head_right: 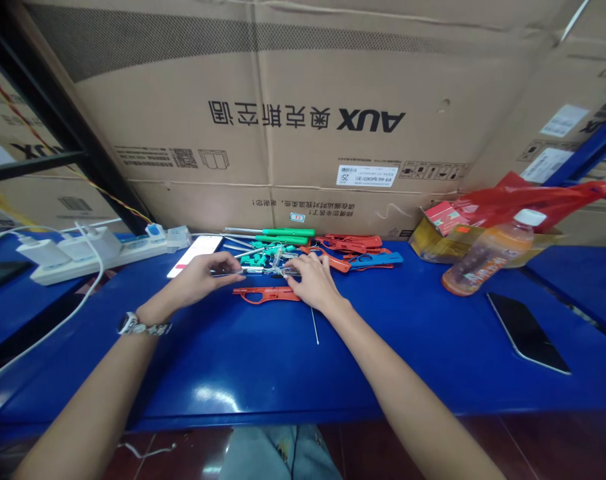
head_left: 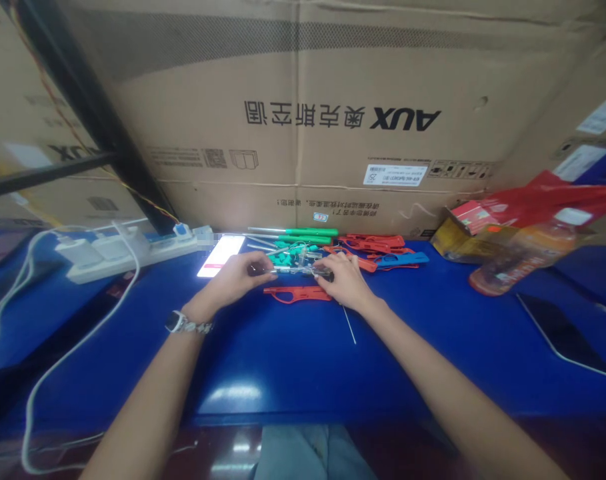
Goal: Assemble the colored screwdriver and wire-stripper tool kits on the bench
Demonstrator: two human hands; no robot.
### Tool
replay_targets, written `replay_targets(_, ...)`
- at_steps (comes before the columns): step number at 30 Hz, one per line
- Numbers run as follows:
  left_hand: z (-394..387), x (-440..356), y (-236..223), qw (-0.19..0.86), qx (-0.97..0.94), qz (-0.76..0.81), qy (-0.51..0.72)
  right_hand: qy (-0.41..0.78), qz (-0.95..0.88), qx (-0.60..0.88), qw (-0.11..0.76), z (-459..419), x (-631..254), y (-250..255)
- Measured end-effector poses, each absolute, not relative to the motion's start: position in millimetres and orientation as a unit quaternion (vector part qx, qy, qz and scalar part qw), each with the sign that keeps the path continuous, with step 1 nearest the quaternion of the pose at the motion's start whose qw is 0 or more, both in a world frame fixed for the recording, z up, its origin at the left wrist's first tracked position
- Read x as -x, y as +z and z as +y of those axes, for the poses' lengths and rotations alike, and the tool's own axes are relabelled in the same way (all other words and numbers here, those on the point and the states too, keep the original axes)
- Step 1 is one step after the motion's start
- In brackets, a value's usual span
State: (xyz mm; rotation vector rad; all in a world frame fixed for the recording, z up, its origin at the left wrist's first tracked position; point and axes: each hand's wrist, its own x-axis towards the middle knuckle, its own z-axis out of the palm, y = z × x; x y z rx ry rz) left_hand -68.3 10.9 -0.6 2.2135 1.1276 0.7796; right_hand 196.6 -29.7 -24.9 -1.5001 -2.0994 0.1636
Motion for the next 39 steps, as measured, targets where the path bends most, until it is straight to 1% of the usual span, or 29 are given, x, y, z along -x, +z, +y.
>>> replay_targets(4, 13, 74, -1, 0.282, -0.817, 0.420, 0.275, 0.033, -0.790, 0.538, 0.293, -35, -198, -22)
replay_targets(8, 13, 76, -2, 0.299, -0.812, 0.427, 0.261, 0.070, -0.808, 0.501, 0.302, -49, -193, -12)
replay_targets(12, 12, 77, -1, 0.308, -0.814, 0.435, 0.232, 0.098, -0.830, 0.472, 0.281, -56, -185, -13)
replay_targets(16, 12, 79, -1, 0.300, -0.824, 0.439, 0.197, 0.116, -0.830, 0.475, 0.267, -53, -182, -21)
replay_targets(21, 13, 80, -1, 0.302, -0.819, 0.451, 0.185, 0.134, -0.820, 0.482, 0.277, -50, -187, -23)
replay_targets(24, 10, 76, 2, 0.282, -0.818, 0.459, 0.201, 0.125, -0.817, 0.492, 0.274, -50, -190, -22)
replay_targets(28, 0, 61, 4, 0.253, -0.842, 0.417, 0.232, 0.107, -0.825, 0.501, 0.239, -49, -192, -22)
replay_targets(33, -8, 46, 2, 0.301, -0.855, 0.389, 0.162, 0.114, -0.833, 0.494, 0.223, -46, -192, -25)
replay_targets(39, -4, 52, -2, 0.253, -0.862, 0.415, 0.142, 0.115, -0.831, 0.494, 0.228, -43, -191, -27)
